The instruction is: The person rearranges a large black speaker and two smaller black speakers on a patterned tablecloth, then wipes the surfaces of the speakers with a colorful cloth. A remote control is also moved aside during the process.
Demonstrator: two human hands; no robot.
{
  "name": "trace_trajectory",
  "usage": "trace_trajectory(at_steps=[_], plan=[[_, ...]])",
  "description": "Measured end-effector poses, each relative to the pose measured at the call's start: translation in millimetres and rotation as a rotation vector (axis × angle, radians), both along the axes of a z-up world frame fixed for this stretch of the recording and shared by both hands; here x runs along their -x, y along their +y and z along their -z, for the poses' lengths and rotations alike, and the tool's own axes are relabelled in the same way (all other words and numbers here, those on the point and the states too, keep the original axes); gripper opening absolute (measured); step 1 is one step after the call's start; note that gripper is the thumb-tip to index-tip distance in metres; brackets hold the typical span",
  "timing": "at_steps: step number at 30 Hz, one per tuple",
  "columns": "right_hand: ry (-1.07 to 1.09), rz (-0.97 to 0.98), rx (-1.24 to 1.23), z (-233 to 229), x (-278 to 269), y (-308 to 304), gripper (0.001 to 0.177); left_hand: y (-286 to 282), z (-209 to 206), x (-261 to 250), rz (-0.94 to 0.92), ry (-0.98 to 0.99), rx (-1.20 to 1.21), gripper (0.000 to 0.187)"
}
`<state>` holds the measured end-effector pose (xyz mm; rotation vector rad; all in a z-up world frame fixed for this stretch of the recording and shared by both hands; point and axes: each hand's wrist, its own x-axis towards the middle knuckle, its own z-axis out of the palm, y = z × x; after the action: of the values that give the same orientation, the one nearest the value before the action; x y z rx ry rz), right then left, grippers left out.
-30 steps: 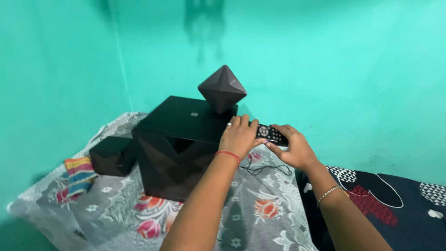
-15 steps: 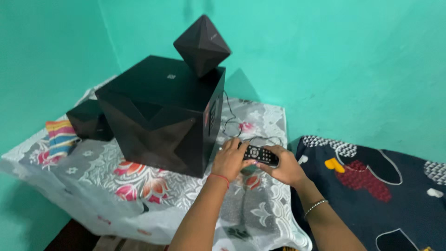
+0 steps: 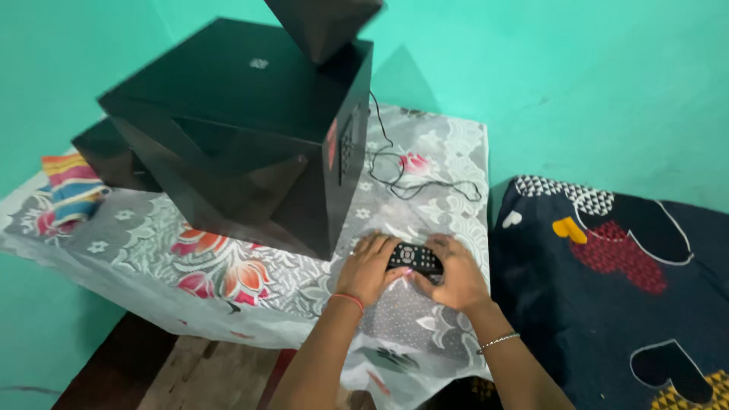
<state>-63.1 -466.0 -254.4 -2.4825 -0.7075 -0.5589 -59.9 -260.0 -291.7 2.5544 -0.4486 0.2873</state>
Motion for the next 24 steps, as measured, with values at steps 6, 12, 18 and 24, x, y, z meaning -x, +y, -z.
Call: trace_trajectory(at_steps=[6, 12, 18, 24], plan=[[0.119, -0.025, -0.081, 2.9, 2.4, -6.1, 0.063, 2.9, 4.3, 2.3, 0.058, -0.065, -0.004, 0.066], [0.123, -0.005, -0.136, 2.2, 4.6, -5.7, 0.058, 2.5, 5.4, 2.1, 0.07, -0.079, -0.034, 0.067], [0.347, 0.057, 0.071, -20.7, 2.6, -5.8, 0.07, -0.4, -6.2, 0.1, 0.045, 0.076, -0.149, 0.069], [0.221, 0.008, 0.157, -54.7, -11.9, -7.8, 0.09, -15.9, -59.6, -11.2, -0.01, -0.018, -0.195, 0.074]])
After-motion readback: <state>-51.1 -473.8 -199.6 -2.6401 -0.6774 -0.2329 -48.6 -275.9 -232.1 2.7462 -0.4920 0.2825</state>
